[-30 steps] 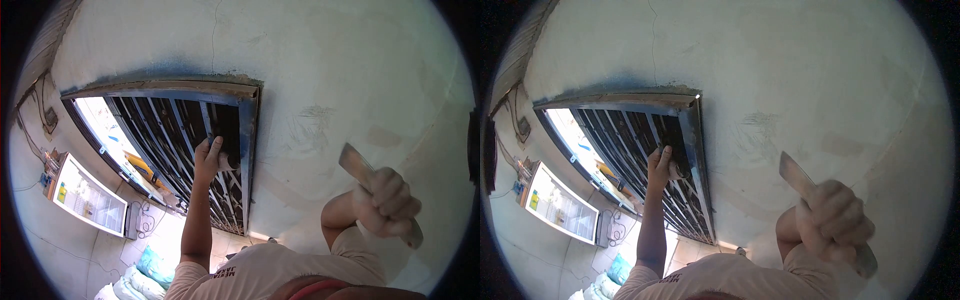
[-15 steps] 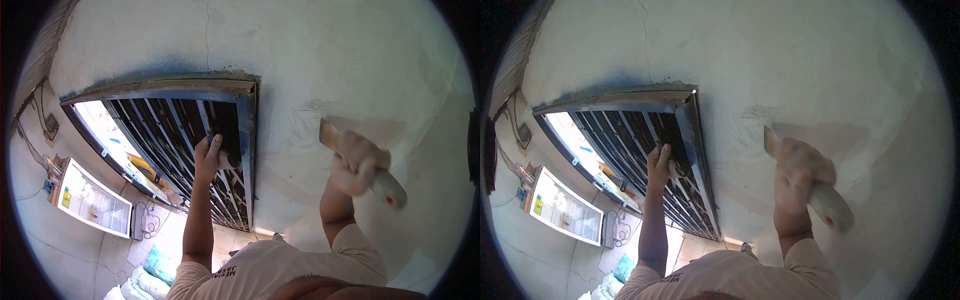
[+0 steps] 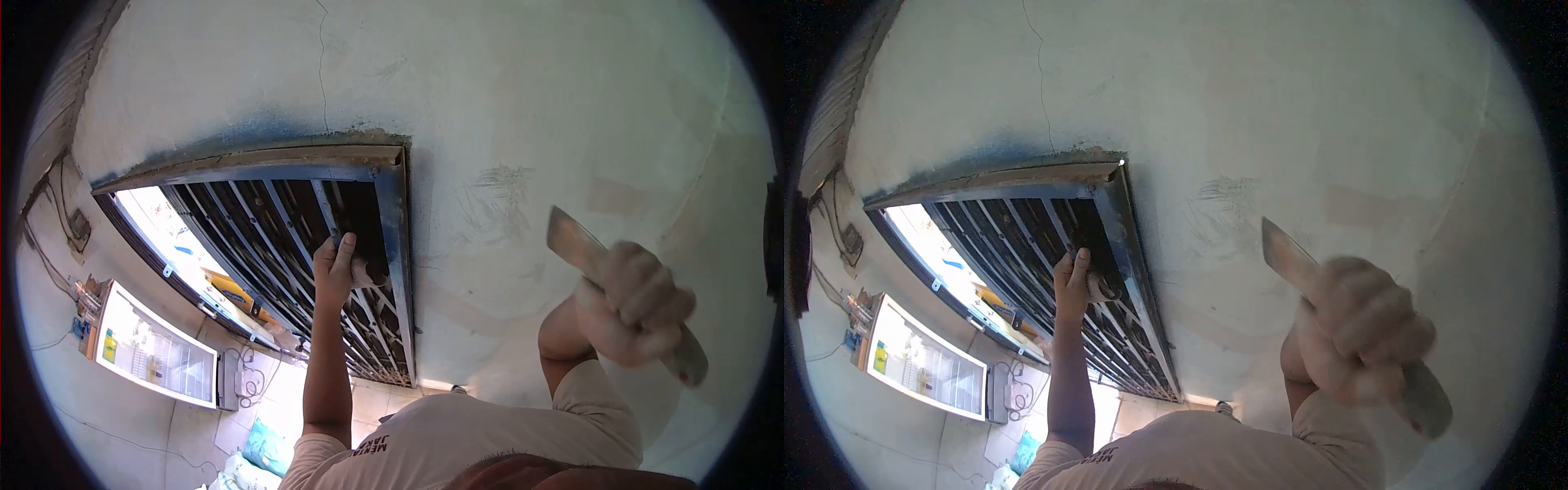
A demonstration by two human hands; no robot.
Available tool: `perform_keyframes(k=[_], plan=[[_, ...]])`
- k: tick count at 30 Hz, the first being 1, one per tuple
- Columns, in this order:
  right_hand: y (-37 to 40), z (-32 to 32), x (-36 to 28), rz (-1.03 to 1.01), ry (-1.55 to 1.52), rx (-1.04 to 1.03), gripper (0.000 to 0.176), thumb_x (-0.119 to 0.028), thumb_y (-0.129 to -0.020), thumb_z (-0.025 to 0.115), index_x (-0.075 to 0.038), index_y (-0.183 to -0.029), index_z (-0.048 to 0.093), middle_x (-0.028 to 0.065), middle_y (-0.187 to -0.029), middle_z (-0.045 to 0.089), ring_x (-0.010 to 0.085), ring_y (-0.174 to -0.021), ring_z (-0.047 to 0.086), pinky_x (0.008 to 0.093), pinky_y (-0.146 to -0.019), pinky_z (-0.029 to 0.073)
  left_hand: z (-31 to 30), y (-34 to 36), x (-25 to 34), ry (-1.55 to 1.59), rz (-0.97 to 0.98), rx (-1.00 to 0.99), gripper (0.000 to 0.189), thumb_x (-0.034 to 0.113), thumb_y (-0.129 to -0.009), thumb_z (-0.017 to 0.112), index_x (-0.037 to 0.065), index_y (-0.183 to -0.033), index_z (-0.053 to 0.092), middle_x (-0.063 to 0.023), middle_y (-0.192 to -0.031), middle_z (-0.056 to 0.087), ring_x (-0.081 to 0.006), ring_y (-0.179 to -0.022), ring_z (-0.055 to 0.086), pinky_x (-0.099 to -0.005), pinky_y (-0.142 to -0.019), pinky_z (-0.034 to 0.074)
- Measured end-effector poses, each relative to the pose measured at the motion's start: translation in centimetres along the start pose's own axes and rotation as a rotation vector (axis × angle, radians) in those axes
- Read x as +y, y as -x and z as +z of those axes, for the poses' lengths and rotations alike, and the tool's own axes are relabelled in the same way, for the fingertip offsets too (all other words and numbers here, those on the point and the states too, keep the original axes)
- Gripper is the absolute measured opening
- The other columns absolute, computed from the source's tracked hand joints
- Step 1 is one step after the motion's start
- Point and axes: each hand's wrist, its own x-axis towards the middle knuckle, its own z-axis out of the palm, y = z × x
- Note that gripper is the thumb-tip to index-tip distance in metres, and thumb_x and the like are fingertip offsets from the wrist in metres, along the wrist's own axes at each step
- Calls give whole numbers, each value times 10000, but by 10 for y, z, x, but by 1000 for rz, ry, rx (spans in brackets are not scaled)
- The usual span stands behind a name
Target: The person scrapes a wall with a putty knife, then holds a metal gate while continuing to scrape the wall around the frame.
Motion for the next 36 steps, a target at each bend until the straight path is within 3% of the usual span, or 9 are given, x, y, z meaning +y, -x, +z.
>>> perform_keyframes(k=[5, 7, 8, 10, 11, 21, 23, 28, 36], plan=[[9, -9, -26, -71, -22, -71, 263, -292, -846, 545, -143, -685, 401, -12, -529, 426, 114, -470, 429, 269, -475, 335, -1, -1, -7, 4, 7, -5, 338, 295, -912, 550, 59, -673, 510, 88, -596, 420, -27, -550, 336, -201, -483, 277], [28, -5, -1, -136, 93, 118, 270, -316, -854, 545, -130, -712, 411, 3, -532, 427, 119, -477, 435, 270, -480, 346, -3, -3, -8, 7, 16, -8, 337, 293, -912, 550, 57, -676, 510, 85, -594, 421, -27, -544, 338, -203, -477, 280], [50, -20, 25, -220, 703, 164, 269, -305, -855, 547, -123, -716, 405, 4, -527, 415, 119, -468, 417, 271, -473, 332, -3, -2, -9, 3, 11, -10, 335, 291, -913, 550, 56, -678, 510, 83, -593, 421, -27, -540, 339, -203, -474, 281], [51, -21, 63, 81, 567, 241, 264, -270, -855, 546, -110, -707, 395, 4, -523, 402, 118, -451, 378, 272, -457, 299, -3, -2, -7, 1, 9, -13, 328, 284, -914, 548, 53, -684, 513, 79, -591, 427, -26, -535, 348, -205, -470, 287], [48, -13, 71, 425, -196, 253, 262, -246, -854, 542, -103, -695, 391, 1, -525, 402, 116, -443, 357, 273, -447, 278, -2, -1, -4, 1, 8, -16, 323, 278, -915, 548, 51, -687, 515, 76, -590, 434, -25, -532, 356, -205, -469, 293], [26, -4, -1, -113, -88, -1, 179, -174, -816, 450, -136, -662, 367, -22, -517, 371, 97, -410, 283, 250, -454, 260, -6, -3, -6, -9, -5, -30, 287, 252, -914, 550, 42, -718, 546, 58, -600, 490, -27, -532, 412, -203, -471, 334], [38, -2, 18, -4, 228, 137, 195, -166, -827, 469, -128, -667, 362, -25, -519, 358, 106, -421, 286, 254, -459, 253, -2, -1, -2, 10, -16, -8, 291, 253, -913, 553, 46, -709, 539, 58, -598, 488, -26, -534, 411, -203, -471, 330], [41, -1, 67, 370, -95, 165, 270, -207, -850, 542, -91, -657, 392, 5, -489, 383, 129, -398, 304, 283, -420, 270, -4, -2, 1, -4, -45, -38, 303, 262, -913, 552, 55, -694, 526, 59, -597, 483, -23, -542, 410, -198, -480, 324], [15, 3, -7, -39, -46, 11, 230, -182, -801, 529, -142, -631, 380, -12, -463, 404, 110, -369, 378, 247, -423, 323, -3, -2, 1, 5, -7, -46, 301, 268, -917, 542, 47, -711, 537, 45, -571, 488, -34, -507, 429, -203, -457, 330]])
